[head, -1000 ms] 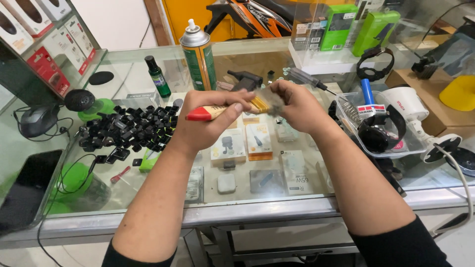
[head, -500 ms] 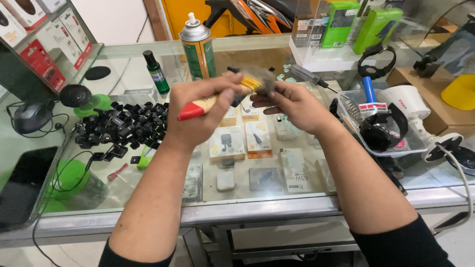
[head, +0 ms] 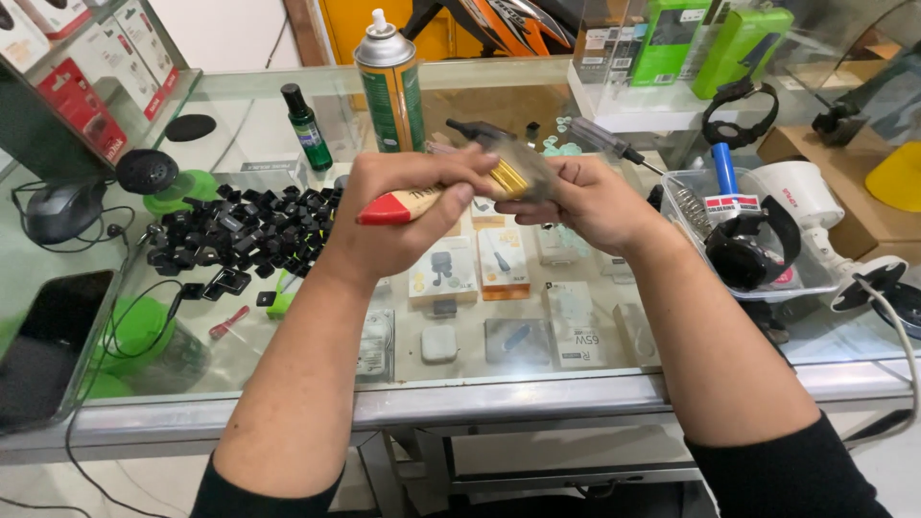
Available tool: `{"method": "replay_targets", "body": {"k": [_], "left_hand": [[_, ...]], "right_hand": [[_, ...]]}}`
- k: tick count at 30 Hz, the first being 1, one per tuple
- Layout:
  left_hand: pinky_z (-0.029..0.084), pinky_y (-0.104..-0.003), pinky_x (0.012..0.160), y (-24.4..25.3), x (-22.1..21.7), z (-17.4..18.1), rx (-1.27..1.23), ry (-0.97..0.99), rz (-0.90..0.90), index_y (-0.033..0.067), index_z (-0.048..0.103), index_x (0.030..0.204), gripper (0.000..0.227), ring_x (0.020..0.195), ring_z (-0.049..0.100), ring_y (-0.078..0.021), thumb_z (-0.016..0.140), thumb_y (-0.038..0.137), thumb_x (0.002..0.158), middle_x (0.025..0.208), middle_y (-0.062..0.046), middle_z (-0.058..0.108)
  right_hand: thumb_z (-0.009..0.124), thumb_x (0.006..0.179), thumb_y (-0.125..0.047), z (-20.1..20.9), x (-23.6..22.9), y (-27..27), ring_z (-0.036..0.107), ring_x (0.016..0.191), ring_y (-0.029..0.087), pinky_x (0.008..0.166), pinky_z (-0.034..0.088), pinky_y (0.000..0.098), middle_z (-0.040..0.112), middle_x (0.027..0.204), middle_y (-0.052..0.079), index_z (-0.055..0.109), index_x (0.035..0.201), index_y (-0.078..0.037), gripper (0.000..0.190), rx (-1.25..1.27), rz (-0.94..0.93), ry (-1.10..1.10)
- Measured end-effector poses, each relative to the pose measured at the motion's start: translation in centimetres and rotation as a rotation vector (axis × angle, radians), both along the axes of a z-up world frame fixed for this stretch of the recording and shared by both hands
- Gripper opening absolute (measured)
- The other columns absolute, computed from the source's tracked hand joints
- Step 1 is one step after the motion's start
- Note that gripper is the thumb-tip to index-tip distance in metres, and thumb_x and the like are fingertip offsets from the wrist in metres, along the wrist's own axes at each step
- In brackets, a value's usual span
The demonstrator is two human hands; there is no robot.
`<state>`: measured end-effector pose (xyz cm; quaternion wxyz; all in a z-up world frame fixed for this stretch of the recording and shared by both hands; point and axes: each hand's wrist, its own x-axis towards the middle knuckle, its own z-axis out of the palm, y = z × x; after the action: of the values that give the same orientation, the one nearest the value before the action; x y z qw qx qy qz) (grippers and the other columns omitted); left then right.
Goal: Cleaning individual mechanical keyboard keys with a paintbrush and then gathering them into a container.
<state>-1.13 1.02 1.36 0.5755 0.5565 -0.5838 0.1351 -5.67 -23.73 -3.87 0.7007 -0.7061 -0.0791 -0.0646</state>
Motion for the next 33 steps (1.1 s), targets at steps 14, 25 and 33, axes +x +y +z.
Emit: {"method": "replay_targets", "body": {"k": [14,25,33], "left_hand": [[0.059,-0.042,0.097,0.1,3.5,-1.7,-0.092,-0.307,0.389,0.0104,0.080,0.103,0.011,0.117,0.069,-0.0345,0.074,0.011,0.095,0.116,-0.012,0.077],[0.059,-0.043,0.096,0.3,3.6,-1.9,-0.112,-0.282,0.377,0.0080,0.081,0.101,0.008,0.113,0.069,-0.0390,0.075,0.010,0.096,0.110,-0.019,0.077],[0.057,-0.047,0.098,0.4,3.4,-1.5,-0.145,-0.311,0.335,0.0039,0.079,0.096,0.008,0.109,0.070,-0.0431,0.071,0.006,0.096,0.104,-0.024,0.077]], "right_hand": [[0.076,0.090,-0.023,-1.5,3.4,5.9,0.072,0.101,0.024,0.085,0.058,0.0390,0.073,0.107,0.000,0.069,0.115,-0.018,0.027,-1.039,-0.066,-0.139],[0.072,0.090,-0.025,1.0,3.1,-9.2,0.077,0.092,0.029,0.076,0.061,0.0450,0.078,0.092,0.000,0.079,0.103,-0.031,0.016,-1.745,-0.520,0.193],[0.070,0.084,-0.001,-1.6,3.7,-13.2,0.069,0.079,0.029,0.083,0.039,0.0484,0.074,0.074,0.004,0.079,0.074,-0.016,0.020,-2.227,-0.474,0.388]]}}
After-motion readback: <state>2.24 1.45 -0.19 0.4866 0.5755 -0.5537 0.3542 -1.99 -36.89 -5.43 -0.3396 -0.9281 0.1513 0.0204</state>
